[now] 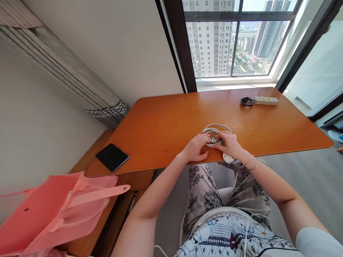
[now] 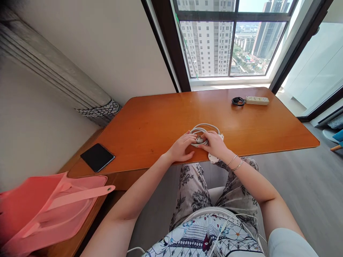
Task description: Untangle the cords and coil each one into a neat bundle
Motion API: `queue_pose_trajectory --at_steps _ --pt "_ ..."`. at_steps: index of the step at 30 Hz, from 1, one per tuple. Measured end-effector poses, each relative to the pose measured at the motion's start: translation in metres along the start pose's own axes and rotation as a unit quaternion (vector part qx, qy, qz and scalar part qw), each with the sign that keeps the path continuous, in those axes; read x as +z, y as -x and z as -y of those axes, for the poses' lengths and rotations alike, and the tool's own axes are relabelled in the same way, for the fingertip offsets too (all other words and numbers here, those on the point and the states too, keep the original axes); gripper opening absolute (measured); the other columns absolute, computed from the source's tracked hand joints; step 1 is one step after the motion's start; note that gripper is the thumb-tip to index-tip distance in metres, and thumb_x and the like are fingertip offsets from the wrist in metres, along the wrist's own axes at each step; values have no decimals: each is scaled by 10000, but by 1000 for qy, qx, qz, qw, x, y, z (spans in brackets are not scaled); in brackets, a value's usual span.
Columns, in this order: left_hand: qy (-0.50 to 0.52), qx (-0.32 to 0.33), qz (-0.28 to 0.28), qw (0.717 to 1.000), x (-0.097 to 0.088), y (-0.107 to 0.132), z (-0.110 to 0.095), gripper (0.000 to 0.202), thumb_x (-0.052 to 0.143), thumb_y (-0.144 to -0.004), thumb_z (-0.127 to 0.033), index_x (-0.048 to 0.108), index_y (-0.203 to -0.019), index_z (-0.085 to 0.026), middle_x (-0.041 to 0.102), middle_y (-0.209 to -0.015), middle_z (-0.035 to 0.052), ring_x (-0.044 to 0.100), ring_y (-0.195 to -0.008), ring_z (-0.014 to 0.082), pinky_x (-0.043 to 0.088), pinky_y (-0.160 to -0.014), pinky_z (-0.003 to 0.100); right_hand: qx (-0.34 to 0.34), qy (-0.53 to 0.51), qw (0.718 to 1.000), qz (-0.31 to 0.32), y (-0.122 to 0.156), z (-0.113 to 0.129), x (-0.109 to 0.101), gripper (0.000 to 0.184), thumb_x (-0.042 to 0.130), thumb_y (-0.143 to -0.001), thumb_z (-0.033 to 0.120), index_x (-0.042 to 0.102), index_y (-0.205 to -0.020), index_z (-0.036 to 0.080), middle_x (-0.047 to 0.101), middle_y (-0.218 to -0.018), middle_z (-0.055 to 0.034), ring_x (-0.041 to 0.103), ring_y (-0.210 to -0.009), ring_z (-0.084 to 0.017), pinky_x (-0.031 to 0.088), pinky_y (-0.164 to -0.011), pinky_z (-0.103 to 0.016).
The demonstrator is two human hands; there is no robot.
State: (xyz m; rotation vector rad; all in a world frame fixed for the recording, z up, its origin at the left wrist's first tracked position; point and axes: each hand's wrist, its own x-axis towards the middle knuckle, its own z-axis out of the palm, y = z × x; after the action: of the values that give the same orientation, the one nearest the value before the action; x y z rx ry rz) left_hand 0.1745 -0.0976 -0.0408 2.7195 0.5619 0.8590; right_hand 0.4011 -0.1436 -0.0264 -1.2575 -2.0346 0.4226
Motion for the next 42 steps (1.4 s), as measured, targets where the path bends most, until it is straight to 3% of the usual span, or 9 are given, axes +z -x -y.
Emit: queue_pose_trajectory --at_steps 2,5,8,13,19,25,31,36,42 --pt "64 -56 -70 994 1 4 -2 275 534 -851 -292 551 -1117 -223 686 -1215 110 582 -1303 271 378 -1191 527 -18 -1 1000 -8 1 -2 2 251 823 -798 257 609 -920 210 698 -982 -71 632 -1057 -275 515 -906 -412" --pt "65 -251 -160 952 4 -2 0 310 518 -897 -324 530 -1187 -214 629 -1306 137 570 -1300 268 471 -1089 467 -47 12 999 -4 3 -5 4 247 832 -795 245 632 -937 216 714 -947 -70 625 -1137 -301 512 -953 -447" --pt "20 -385 -76 920 3 -20 6 520 684 -808 -356 542 -1273 -175 624 -1304 167 613 -1215 298 501 -1017 423 -62 40 997 10 4 -6 4 239 839 -798 264 660 -946 212 728 -957 -90 611 -1183 -325 507 -978 -490" --pt "-66 -400 103 908 -7 -51 6 421 734 -725 -248 655 -1130 -164 706 -1113 140 673 -1047 299 503 -912 353 -80 49 995 15 4 -7 0 188 791 -860 297 713 -1000 198 734 -1042 -125 626 -1164 -305 533 -966 -457" --pt "-119 -438 156 877 -6 -66 1 338 637 -761 -150 664 -1097 -127 721 -1103 192 692 -1012 323 493 -836 358 -63 43 997 -22 4 -9 4 210 619 -993 343 769 -1069 216 741 -1002 -111 665 -1100 -278 534 -989 -435" --pt "-57 -447 85 888 2 -59 7 284 556 -835 -171 686 -1087 -155 742 -1127 143 681 -1047 287 484 -875 342 -27 44 998 -44 -4 -21 0 178 649 -955 314 782 -994 202 636 -960 -93 639 -825 -211 559 -794 -368" --pt "62 -467 -2 882 7 -54 12 150 546 -843 -166 632 -966 -178 739 -871 65 699 -841 229 494 -771 314 15 86 992 -88 -25 -37 -8 382 654 -937 341 669 -1294 208 615 -1242 -149 575 -1208 -320 464 -1074 -508" --pt "257 -492 -76 829 13 -54 12 199 505 -811 -82 535 -968 -201 641 -703 -34 686 -616 177 499 -630 280 96 83 991 35 -40 -43 -12 612 580 -975 430 472 -1510 152 495 -1509 -189 455 -1418 -333 359 -1189 -510" --pt "448 -506 -178 715 23 -63 4 226 537 -763 -69 475 -927 -212 584 -673 -67 642 -534 137 509 -582 256 160 33 983 82 -48 -48 -14 445 682 -884 314 640 -1293 145 676 -1265 -159 628 -1200 -286 474 -1077 -418"
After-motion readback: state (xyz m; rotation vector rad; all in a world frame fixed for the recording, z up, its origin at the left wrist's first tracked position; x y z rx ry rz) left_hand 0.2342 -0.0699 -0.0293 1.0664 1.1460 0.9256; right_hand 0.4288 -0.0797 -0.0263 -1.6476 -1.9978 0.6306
